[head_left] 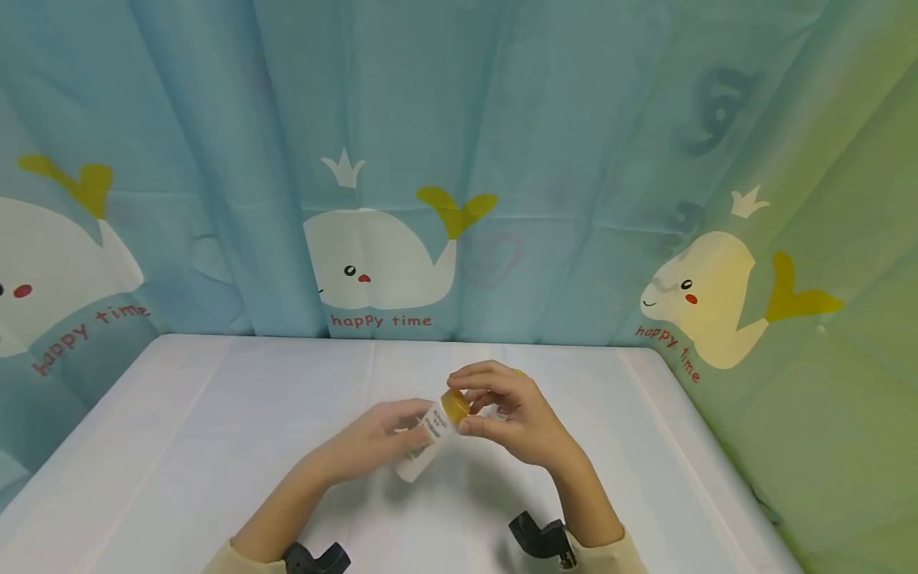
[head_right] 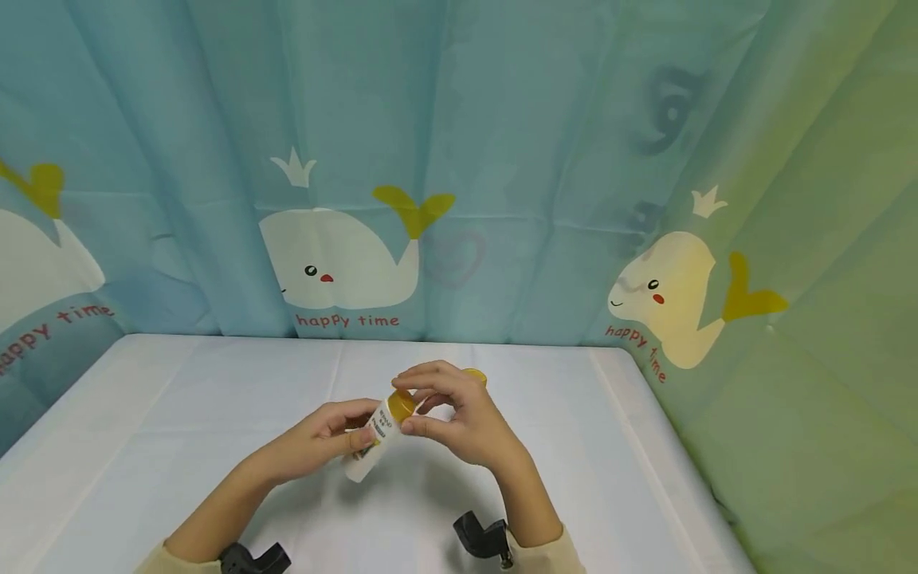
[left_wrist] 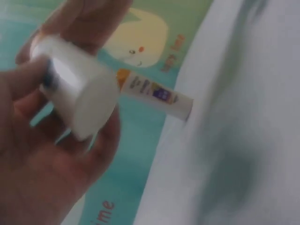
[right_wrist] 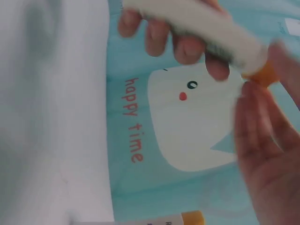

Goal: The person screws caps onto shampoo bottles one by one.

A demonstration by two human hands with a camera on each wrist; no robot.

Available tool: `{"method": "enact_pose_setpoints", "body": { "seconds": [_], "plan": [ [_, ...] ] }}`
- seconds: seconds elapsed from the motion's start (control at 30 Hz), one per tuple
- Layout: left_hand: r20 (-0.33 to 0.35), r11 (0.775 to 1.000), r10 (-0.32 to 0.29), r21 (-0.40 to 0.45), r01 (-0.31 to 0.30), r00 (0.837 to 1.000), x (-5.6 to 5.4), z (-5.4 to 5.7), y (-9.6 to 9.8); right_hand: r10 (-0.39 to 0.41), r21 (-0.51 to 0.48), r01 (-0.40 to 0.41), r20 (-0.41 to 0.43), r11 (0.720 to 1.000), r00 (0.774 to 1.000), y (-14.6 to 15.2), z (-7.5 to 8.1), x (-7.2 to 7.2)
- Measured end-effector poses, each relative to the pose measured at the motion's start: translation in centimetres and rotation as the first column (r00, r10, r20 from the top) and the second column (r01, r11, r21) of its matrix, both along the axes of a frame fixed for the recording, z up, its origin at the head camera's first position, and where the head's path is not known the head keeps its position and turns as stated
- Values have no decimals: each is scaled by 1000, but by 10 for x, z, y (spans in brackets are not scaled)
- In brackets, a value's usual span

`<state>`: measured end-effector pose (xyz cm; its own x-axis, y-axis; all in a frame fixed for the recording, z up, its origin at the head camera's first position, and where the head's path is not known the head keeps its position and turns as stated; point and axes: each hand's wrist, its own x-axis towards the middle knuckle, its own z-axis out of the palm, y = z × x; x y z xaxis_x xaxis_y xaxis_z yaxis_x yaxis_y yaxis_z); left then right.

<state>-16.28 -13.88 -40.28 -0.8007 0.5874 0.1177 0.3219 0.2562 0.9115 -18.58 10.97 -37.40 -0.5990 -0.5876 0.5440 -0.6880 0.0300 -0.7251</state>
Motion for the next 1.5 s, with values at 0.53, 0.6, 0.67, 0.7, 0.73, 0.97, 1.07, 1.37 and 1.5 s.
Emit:
{"method": "enact_pose_setpoints", "body": {
  "seconds": [0.53, 0.6, 0.67, 0.7, 0.73, 0.97, 1.07, 1.37, 1.5],
  "plan": [
    [-204, 998, 60, 0, -62, 977, 4, -6, 5, -121, -20, 120, -189, 993, 975, -11, -1, 3],
    [-266, 993, 107, -13, -115, 958, 5, -6, 8, -202, 0, 205, -166, 979, 965, -14, -4, 5],
    [-352, 984, 150, -35, -173, 924, 6, -5, 11, -282, 19, 288, -143, 958, 949, -17, -6, 6],
    [-399, 977, 169, -52, -206, 901, 7, -5, 12, -318, 26, 323, -132, 946, 939, -18, -6, 7],
    [-455, 969, 181, -68, -237, 872, 8, -4, 14, -349, 27, 354, -122, 935, 929, -20, -7, 8],
    [-790, 906, 174, -106, -410, 588, 11, -5, 21, -475, 38, 477, -59, 878, 878, -25, -5, 11],
    [-819, 897, 189, -81, -435, 542, 11, -5, 22, -477, 36, 478, -21, 878, 878, -26, -5, 12],
    [-552, 837, 438, -38, -546, 710, 8, -8, 19, -416, 54, 413, 159, 909, 895, -33, -16, 8],
    [-337, 830, 532, 22, -558, 777, -2, -19, 13, -366, 139, 340, 278, 930, 888, -37, -29, 5]
  ]
}}
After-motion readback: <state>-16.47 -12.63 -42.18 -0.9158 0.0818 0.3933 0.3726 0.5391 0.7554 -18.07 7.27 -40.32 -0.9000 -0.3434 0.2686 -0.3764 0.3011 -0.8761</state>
